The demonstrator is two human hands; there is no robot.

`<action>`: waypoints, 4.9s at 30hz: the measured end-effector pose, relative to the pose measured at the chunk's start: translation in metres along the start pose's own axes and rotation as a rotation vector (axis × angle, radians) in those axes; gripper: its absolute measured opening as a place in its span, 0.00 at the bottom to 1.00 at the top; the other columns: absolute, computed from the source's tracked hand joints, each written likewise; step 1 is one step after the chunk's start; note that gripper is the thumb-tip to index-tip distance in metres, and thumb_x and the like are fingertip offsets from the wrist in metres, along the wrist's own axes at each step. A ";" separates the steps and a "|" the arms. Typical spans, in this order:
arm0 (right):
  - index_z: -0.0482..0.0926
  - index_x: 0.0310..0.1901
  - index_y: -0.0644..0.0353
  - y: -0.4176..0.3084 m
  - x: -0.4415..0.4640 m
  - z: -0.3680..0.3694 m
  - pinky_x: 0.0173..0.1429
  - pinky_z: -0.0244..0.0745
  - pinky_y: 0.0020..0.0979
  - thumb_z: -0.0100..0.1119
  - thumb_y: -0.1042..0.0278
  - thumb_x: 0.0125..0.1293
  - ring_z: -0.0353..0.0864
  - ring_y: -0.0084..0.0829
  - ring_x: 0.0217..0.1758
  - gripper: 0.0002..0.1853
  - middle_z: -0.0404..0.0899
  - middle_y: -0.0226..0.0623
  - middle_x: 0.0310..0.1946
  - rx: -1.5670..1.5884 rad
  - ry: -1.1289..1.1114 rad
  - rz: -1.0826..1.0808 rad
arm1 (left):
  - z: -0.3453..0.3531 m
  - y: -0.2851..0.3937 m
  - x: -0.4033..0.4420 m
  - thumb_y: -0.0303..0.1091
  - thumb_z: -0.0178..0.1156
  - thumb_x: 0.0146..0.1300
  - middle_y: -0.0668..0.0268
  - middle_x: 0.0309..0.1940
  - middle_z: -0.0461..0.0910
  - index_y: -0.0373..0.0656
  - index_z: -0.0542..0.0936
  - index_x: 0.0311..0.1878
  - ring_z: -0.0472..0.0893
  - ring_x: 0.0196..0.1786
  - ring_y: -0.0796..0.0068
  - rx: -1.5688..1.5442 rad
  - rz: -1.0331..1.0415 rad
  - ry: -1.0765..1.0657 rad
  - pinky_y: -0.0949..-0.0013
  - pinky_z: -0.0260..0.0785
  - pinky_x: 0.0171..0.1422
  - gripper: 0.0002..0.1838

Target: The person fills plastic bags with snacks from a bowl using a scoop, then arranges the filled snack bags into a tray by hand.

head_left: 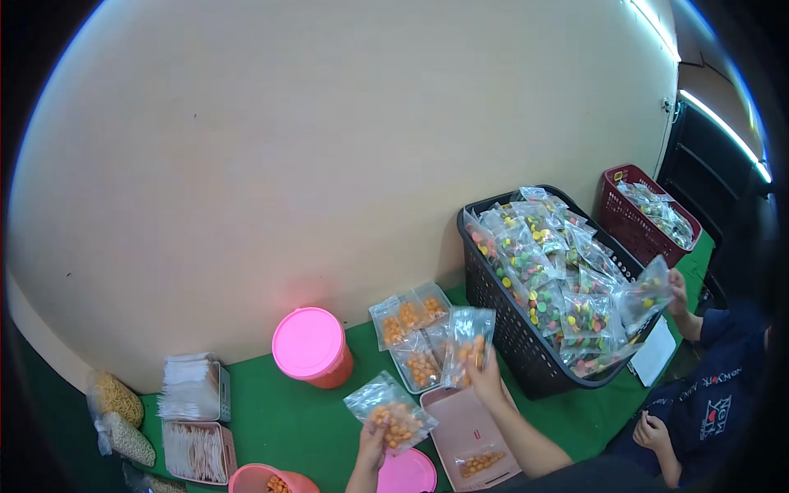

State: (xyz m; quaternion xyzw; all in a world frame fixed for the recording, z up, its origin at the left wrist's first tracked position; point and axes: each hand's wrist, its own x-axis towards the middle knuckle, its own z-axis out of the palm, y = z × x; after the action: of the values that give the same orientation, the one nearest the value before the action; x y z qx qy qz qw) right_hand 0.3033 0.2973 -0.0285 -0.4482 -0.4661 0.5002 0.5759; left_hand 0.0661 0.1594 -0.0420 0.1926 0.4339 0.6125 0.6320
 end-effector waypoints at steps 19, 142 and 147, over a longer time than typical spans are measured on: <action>0.71 0.55 0.64 0.008 0.141 0.070 0.64 0.58 0.45 0.61 0.57 0.59 0.70 0.47 0.51 0.26 0.72 0.49 0.45 -1.034 0.125 -0.447 | -0.009 0.036 0.030 0.31 0.56 0.66 0.60 0.53 0.76 0.39 0.68 0.58 0.78 0.54 0.68 -0.043 0.025 0.113 0.65 0.72 0.58 0.18; 0.60 0.65 0.54 0.072 0.024 0.005 0.64 0.54 0.48 0.66 0.65 0.55 0.60 0.50 0.60 0.37 0.64 0.48 0.56 -0.773 0.032 -0.190 | 0.067 -0.024 0.100 0.24 0.55 0.53 0.45 0.59 0.47 0.41 0.52 0.67 0.53 0.65 0.46 0.871 0.494 0.177 0.54 0.50 0.70 0.37; 0.67 0.61 0.53 0.063 -0.001 0.010 0.63 0.57 0.44 0.69 0.66 0.50 0.62 0.47 0.58 0.34 0.65 0.45 0.54 -0.925 -0.097 -0.306 | 0.057 -0.035 0.086 0.27 0.56 0.55 0.48 0.59 0.50 0.41 0.56 0.66 0.61 0.61 0.52 0.896 0.425 0.123 0.60 0.59 0.66 0.34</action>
State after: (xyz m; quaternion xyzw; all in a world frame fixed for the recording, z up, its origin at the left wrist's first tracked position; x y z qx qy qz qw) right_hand 0.2830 0.3028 -0.0884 -0.5596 -0.7263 0.1709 0.3607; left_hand 0.1208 0.2506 -0.0646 0.4928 0.6422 0.4913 0.3215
